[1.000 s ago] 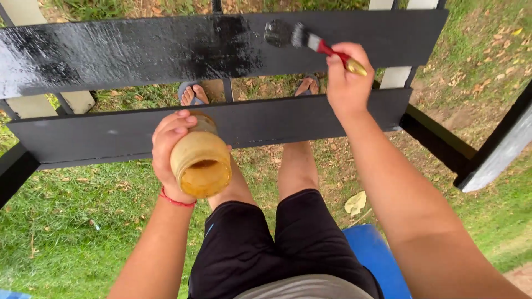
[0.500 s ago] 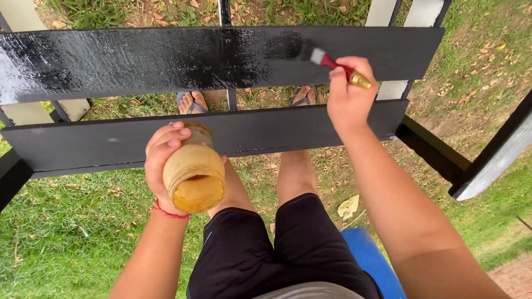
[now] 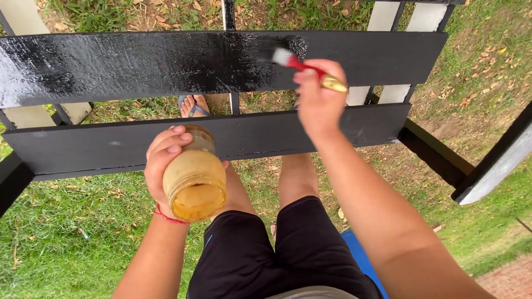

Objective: Painting a wooden bench with black paint using a brush.

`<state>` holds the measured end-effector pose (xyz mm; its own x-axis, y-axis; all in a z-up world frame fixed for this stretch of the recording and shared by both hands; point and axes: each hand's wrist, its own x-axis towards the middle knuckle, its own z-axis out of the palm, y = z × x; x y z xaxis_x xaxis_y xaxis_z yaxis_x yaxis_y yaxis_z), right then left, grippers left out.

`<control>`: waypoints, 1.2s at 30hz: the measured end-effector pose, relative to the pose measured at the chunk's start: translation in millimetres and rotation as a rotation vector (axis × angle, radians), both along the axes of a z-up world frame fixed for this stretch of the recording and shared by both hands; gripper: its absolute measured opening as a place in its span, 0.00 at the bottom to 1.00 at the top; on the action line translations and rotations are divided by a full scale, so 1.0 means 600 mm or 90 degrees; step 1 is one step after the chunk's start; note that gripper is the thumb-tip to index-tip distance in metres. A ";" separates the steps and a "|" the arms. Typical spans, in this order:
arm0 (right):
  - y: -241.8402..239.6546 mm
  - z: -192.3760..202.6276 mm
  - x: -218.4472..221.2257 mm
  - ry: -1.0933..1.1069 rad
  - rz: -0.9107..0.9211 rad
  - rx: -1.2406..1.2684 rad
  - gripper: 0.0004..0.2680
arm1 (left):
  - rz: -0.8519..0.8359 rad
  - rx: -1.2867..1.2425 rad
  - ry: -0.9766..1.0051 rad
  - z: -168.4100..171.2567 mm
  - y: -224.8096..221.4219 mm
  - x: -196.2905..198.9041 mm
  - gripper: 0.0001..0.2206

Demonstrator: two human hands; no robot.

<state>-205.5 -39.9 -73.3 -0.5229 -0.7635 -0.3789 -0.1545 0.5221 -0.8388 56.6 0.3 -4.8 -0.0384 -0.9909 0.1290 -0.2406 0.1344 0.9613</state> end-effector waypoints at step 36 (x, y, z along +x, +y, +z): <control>0.030 -0.062 -0.107 0.396 0.352 -0.039 0.07 | -0.045 -0.015 0.014 -0.008 0.013 -0.027 0.37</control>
<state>-269.7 -21.7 -110.7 -0.1662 -0.9816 -0.0939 -0.8193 0.1905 -0.5408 40.6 7.8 -9.8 -0.1047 -0.9825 0.1543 -0.2090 0.1735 0.9624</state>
